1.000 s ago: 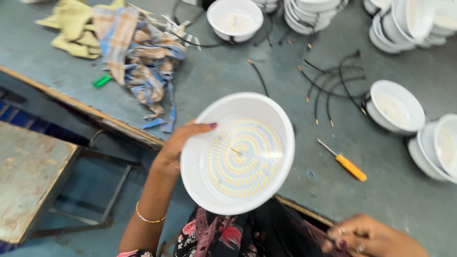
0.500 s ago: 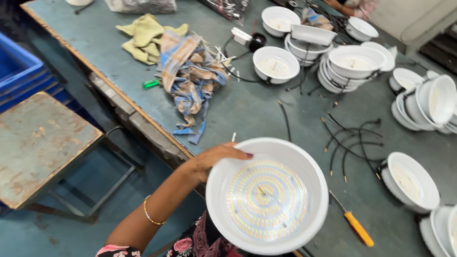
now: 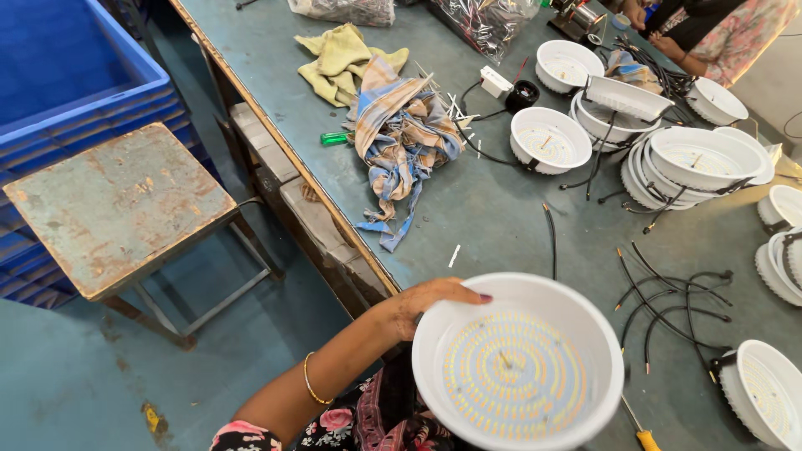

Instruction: The person assembles LED light fixtures at a workbench. They pick up a white fixture housing, use a screwdriver to fasten components, attach black wires to the LED panel, press the panel into the housing, and place finished fixtures onto stacks on the table, repeating the cycle for several units.

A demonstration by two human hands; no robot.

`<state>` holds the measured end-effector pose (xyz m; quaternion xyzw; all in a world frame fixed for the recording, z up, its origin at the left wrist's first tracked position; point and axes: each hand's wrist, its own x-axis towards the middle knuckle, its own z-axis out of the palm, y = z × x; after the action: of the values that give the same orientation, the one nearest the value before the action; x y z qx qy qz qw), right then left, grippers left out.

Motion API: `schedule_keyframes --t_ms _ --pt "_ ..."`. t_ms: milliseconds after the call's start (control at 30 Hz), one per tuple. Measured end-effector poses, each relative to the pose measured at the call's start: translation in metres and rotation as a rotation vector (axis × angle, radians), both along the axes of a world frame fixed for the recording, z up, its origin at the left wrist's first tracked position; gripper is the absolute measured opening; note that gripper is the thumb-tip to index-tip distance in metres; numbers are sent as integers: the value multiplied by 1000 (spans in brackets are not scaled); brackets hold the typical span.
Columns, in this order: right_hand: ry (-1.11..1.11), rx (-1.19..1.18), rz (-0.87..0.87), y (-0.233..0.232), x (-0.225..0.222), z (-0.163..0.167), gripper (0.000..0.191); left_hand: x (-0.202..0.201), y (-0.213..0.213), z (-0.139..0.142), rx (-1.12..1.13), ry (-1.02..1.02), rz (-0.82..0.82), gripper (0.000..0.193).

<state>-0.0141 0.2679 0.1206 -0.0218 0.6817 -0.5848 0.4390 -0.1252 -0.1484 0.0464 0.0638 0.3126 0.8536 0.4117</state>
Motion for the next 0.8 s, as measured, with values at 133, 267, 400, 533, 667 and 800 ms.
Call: schedule_keyframes --t_ms 133,267,400,533,667,800 --pt "178 -80 -138 3 -17 33 52 -14 -9 -3 -69 -97 185 56" --pt "421 -195 -397 -27 -22 32 54 -68 -7 -9 -69 -130 572 52" --pt "529 79 -706 -106 -46 -35 55 -166 22 2 -34 35 860 43" --pt "885 184 -736 -160 -86 -93 51 -256 54 29 -105 250 1088 39" --pt "877 111 -922 -170 -92 -139 35 -298 79 61 -432 338 1224 42" --pt "909 226 -944 -162 -97 -165 24 -314 109 82 -767 220 1199 48"
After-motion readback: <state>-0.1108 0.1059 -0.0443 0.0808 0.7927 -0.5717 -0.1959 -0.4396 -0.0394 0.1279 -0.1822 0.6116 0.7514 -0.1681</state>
